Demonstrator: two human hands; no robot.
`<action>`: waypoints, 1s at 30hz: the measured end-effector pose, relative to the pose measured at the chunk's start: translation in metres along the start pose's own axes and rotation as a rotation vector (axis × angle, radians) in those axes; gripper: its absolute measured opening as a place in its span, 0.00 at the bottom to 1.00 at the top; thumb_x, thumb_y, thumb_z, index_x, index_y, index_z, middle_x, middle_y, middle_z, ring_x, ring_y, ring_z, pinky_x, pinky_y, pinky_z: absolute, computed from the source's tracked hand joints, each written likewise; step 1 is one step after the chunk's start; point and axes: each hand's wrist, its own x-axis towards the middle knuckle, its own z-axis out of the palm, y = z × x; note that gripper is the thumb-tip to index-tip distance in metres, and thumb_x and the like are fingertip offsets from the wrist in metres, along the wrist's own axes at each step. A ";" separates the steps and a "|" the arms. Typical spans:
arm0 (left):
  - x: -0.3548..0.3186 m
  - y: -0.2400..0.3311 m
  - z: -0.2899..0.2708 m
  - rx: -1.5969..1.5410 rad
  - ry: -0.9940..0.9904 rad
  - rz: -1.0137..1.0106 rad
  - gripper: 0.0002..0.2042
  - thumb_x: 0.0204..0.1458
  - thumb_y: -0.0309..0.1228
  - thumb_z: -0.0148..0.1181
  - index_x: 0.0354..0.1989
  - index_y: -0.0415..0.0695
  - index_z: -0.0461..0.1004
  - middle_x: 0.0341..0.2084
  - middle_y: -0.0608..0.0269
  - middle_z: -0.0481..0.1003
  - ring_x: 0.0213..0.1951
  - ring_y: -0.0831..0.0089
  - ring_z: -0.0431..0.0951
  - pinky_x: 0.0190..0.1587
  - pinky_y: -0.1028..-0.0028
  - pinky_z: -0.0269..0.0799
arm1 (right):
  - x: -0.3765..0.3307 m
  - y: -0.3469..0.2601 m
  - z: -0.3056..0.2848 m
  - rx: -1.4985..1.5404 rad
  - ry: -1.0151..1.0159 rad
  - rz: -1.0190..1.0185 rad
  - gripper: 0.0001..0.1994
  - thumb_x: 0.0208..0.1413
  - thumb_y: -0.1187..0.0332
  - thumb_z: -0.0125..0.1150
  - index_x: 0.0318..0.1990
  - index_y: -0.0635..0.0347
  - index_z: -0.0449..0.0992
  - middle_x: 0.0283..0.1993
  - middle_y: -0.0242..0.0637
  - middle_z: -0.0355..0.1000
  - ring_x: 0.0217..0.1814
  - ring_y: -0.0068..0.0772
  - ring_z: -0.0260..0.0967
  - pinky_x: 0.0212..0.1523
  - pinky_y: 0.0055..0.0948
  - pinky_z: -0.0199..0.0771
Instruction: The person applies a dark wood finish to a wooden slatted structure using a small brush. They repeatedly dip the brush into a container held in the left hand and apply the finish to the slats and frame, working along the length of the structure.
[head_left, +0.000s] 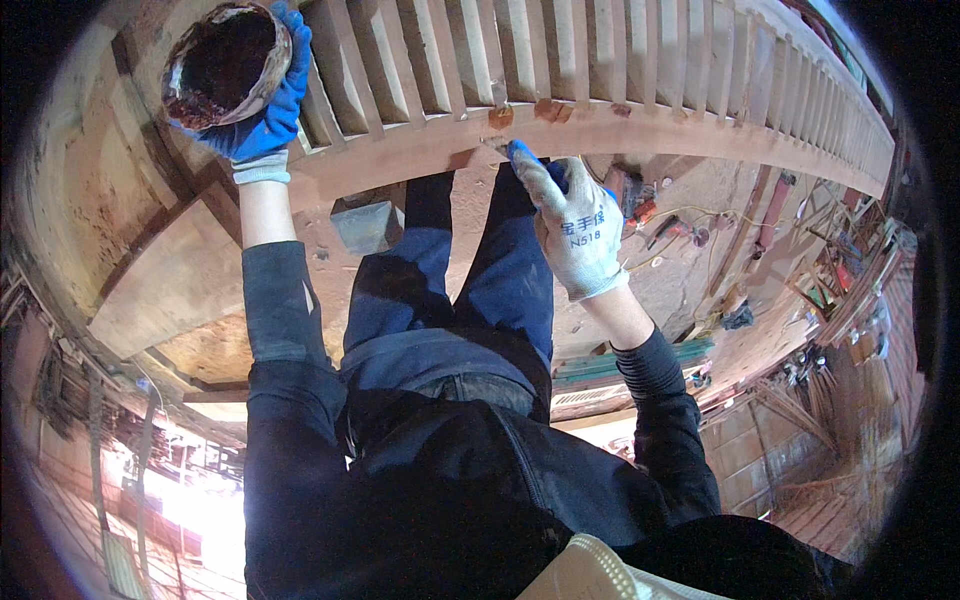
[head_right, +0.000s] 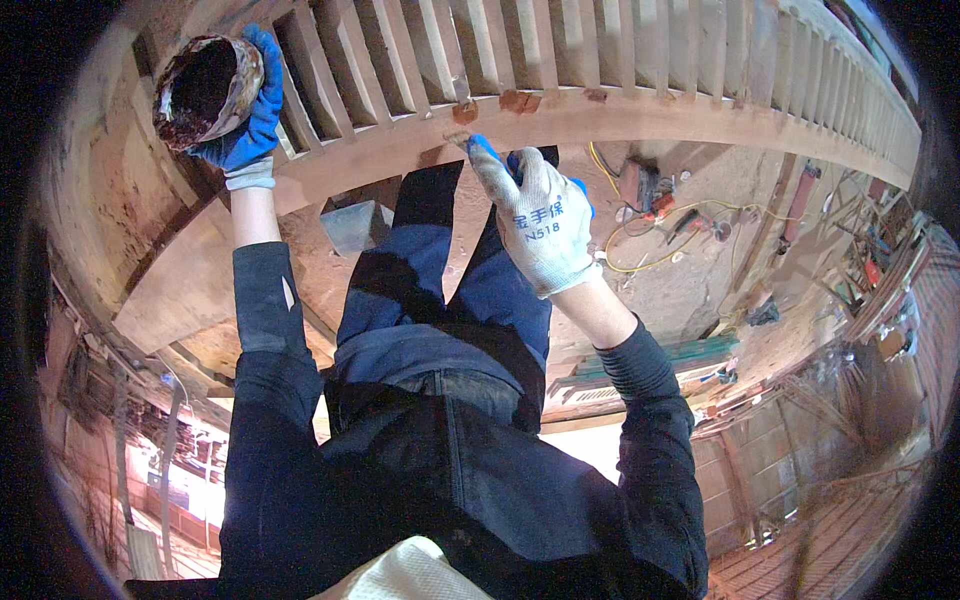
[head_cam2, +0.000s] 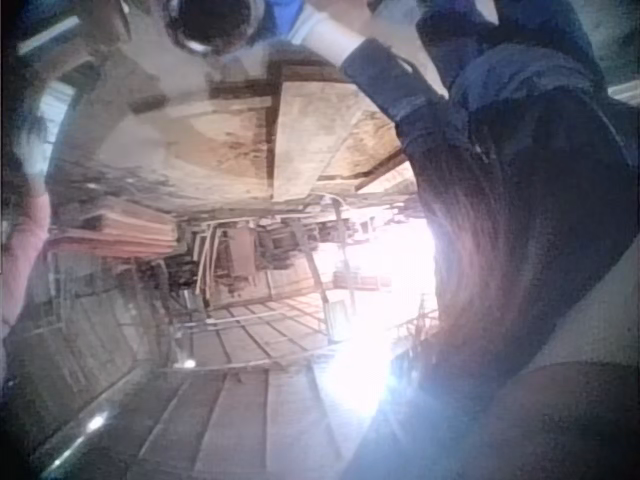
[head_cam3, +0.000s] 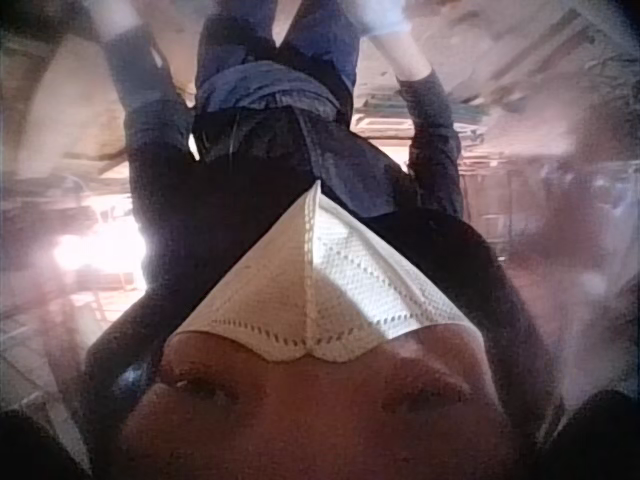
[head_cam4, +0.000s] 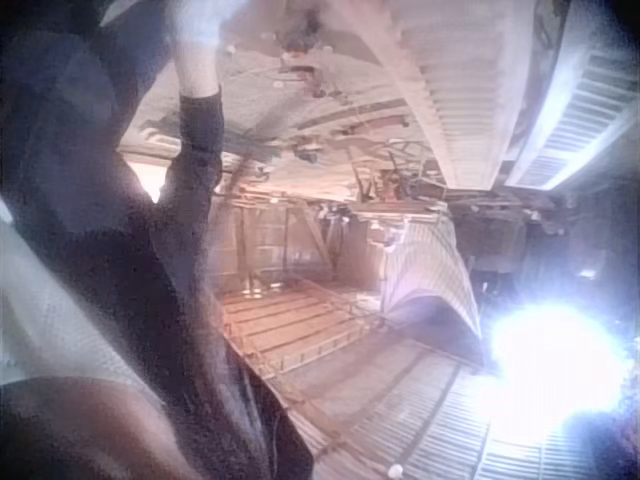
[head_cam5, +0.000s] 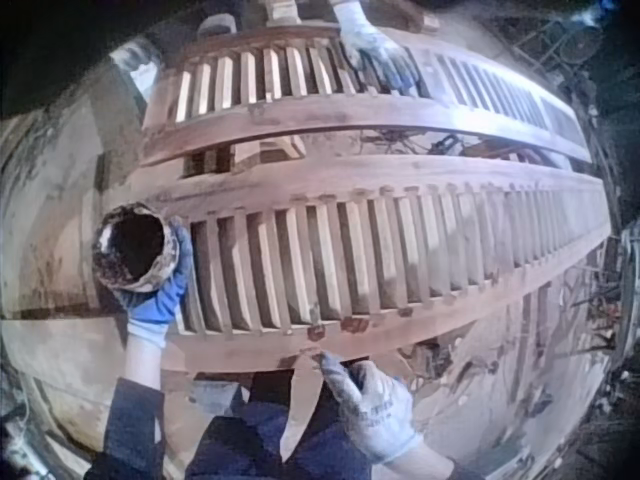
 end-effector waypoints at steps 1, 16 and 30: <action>0.001 -0.004 0.004 -0.006 0.005 0.001 0.41 0.42 0.44 0.67 0.63 0.37 0.58 0.64 0.40 0.55 0.66 0.41 0.52 0.69 0.41 0.44 | 0.002 0.000 -0.001 0.022 0.023 0.001 0.29 0.48 0.73 0.59 0.61 0.42 0.68 0.34 0.36 0.68 0.27 0.36 0.71 0.24 0.34 0.71; -0.003 -0.018 0.015 -0.090 0.045 -0.024 0.40 0.40 0.44 0.68 0.62 0.39 0.61 0.63 0.40 0.57 0.65 0.41 0.54 0.68 0.40 0.44 | 0.015 -0.008 0.023 -0.031 -0.024 -0.032 0.28 0.48 0.74 0.58 0.60 0.42 0.69 0.37 0.36 0.67 0.33 0.38 0.71 0.29 0.36 0.72; 0.005 -0.014 0.011 -0.087 0.037 -0.021 0.40 0.39 0.45 0.68 0.62 0.41 0.62 0.62 0.42 0.59 0.65 0.42 0.55 0.68 0.40 0.46 | 0.009 -0.013 0.019 -0.125 -0.056 -0.034 0.26 0.53 0.72 0.57 0.61 0.45 0.67 0.33 0.37 0.65 0.28 0.36 0.70 0.25 0.34 0.70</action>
